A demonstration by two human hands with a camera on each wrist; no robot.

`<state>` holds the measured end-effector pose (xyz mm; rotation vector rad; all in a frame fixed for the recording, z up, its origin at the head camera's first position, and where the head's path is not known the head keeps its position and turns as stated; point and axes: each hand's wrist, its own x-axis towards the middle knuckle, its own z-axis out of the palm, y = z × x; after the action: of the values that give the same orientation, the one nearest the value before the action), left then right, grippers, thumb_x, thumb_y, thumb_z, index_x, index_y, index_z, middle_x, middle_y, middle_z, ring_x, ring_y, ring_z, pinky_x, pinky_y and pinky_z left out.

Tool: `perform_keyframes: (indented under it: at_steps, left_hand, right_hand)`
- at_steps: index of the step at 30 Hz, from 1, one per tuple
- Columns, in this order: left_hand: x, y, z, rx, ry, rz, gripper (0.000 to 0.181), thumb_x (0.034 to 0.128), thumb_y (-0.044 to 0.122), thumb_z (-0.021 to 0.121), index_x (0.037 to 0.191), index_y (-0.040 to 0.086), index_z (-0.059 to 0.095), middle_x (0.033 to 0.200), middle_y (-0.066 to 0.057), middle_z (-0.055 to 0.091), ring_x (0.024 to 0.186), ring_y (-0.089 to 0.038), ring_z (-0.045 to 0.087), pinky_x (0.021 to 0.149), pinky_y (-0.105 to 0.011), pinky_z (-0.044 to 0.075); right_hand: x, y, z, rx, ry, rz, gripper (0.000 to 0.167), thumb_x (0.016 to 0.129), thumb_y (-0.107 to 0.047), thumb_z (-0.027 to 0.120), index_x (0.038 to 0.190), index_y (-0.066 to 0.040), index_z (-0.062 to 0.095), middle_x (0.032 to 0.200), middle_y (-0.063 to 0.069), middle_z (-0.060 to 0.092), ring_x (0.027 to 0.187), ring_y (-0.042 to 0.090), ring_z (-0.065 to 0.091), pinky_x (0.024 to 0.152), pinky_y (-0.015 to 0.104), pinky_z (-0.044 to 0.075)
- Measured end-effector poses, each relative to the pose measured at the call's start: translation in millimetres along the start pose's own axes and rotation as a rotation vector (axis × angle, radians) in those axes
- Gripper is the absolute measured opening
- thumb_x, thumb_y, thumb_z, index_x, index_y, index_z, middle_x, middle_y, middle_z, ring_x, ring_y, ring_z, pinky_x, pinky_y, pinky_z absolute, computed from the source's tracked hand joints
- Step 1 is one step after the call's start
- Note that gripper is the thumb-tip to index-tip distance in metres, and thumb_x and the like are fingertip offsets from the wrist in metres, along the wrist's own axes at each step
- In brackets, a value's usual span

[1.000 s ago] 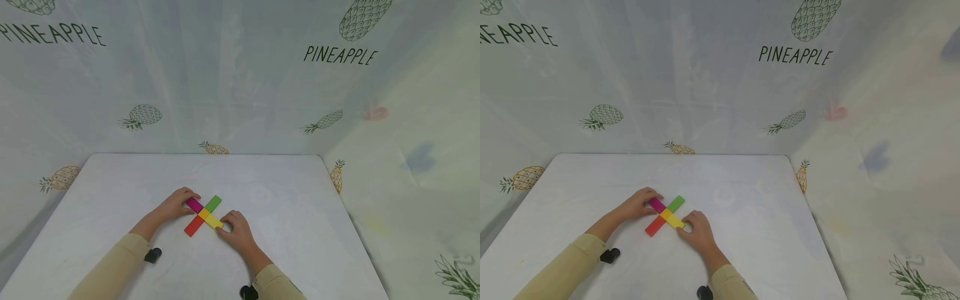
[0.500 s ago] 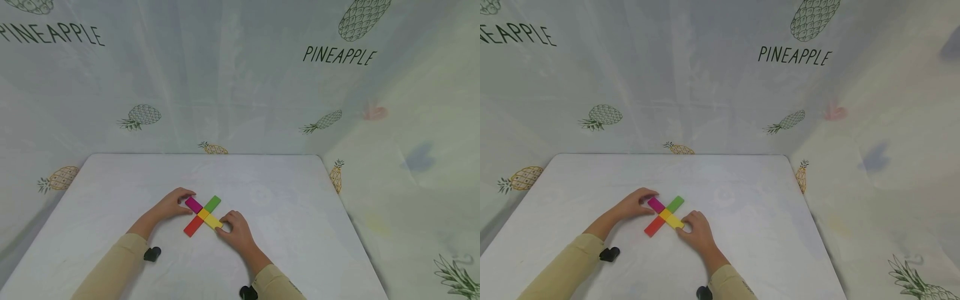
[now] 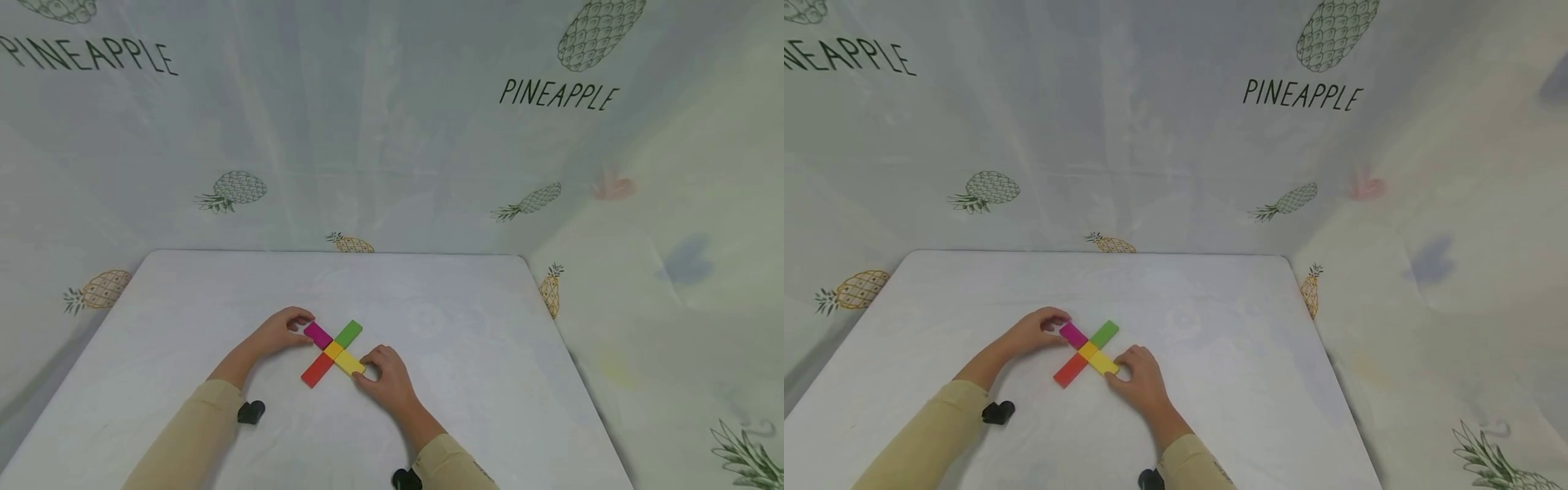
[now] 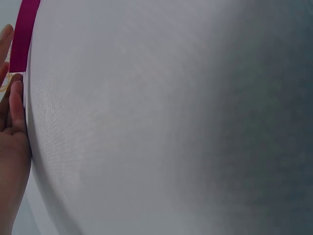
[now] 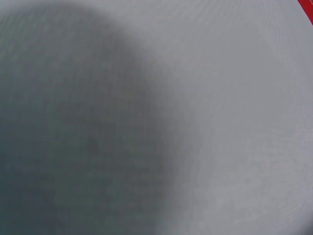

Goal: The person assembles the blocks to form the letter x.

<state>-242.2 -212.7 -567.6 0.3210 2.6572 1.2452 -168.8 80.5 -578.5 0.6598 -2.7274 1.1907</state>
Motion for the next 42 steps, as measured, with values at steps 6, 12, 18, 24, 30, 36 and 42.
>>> perform_keyframes:
  at_steps: [6,12,18,24,30,36,42]
  left_hand:
    - [1.7,-1.4,-1.1,-0.035,0.008,-0.013,0.045,0.0781,0.025,0.083,0.117,0.010,0.066,0.112,-0.005,0.062,0.101,-0.024,0.057,0.090,-0.041,0.049]
    - [2.5,1.3,-2.1,-0.043,0.009,-0.024,0.040,0.0787,0.023,0.083,0.114,0.010,0.068,0.110,-0.005,0.062,0.099,-0.023,0.057,0.089,-0.040,0.049]
    - [1.4,3.5,-1.9,-0.042,0.009,-0.019,0.039,0.0787,0.019,0.083,0.113,0.008,0.068,0.109,-0.005,0.062,0.099,-0.023,0.057,0.089,-0.040,0.049]
    - [2.5,2.3,-1.3,-0.047,0.010,-0.015,0.038,0.0778,0.018,0.083,0.111,0.008,0.068,0.107,-0.005,0.062,0.099,-0.024,0.057,0.088,-0.040,0.049]
    - [1.6,1.5,-2.2,-0.028,0.010,0.006,0.037,0.0788,0.019,0.083,0.112,0.009,0.068,0.109,-0.004,0.061,0.100,-0.023,0.057,0.089,-0.039,0.049]
    - [0.1,5.3,-2.7,-0.025,0.005,0.018,0.037,0.0790,0.019,0.082,0.111,0.009,0.068,0.109,-0.004,0.061,0.101,-0.023,0.057,0.090,-0.040,0.049]
    - [-0.8,5.7,-1.9,-0.015,0.007,0.010,0.037,0.0790,0.019,0.083,0.111,0.009,0.068,0.109,-0.004,0.061,0.101,-0.023,0.057,0.090,-0.040,0.048]
  right_hand:
    - [-0.1,0.1,0.2,0.007,-0.003,0.006,0.018,0.085,-0.031,0.075,0.097,-0.018,0.071,0.091,-0.008,0.060,0.086,0.007,0.051,0.079,0.025,0.047]
    - [-0.1,-0.8,-0.9,-0.001,0.002,-0.007,0.018,0.085,-0.031,0.075,0.096,-0.018,0.071,0.091,-0.009,0.060,0.086,0.007,0.051,0.079,0.024,0.047]
    - [-0.3,-0.9,-0.5,-0.006,0.006,-0.014,0.018,0.085,-0.031,0.074,0.097,-0.018,0.071,0.091,-0.010,0.060,0.085,0.007,0.051,0.078,0.024,0.047]
    - [-0.1,-1.8,-1.3,-0.004,-0.004,0.002,0.019,0.085,-0.032,0.074,0.097,-0.018,0.071,0.091,-0.010,0.059,0.086,0.007,0.051,0.078,0.024,0.047]
    - [0.2,-2.2,-2.1,-0.003,-0.013,0.007,0.019,0.086,-0.033,0.073,0.098,-0.018,0.071,0.093,-0.010,0.059,0.088,0.007,0.051,0.080,0.025,0.048]
    - [0.2,-1.4,-2.1,-0.005,-0.008,0.000,0.019,0.086,-0.032,0.073,0.098,-0.018,0.071,0.092,-0.010,0.059,0.087,0.007,0.052,0.080,0.025,0.048]
    - [0.0,-0.4,-1.1,-0.009,-0.008,0.000,0.019,0.086,-0.032,0.074,0.098,-0.018,0.071,0.092,-0.011,0.059,0.088,0.007,0.052,0.081,0.025,0.048]
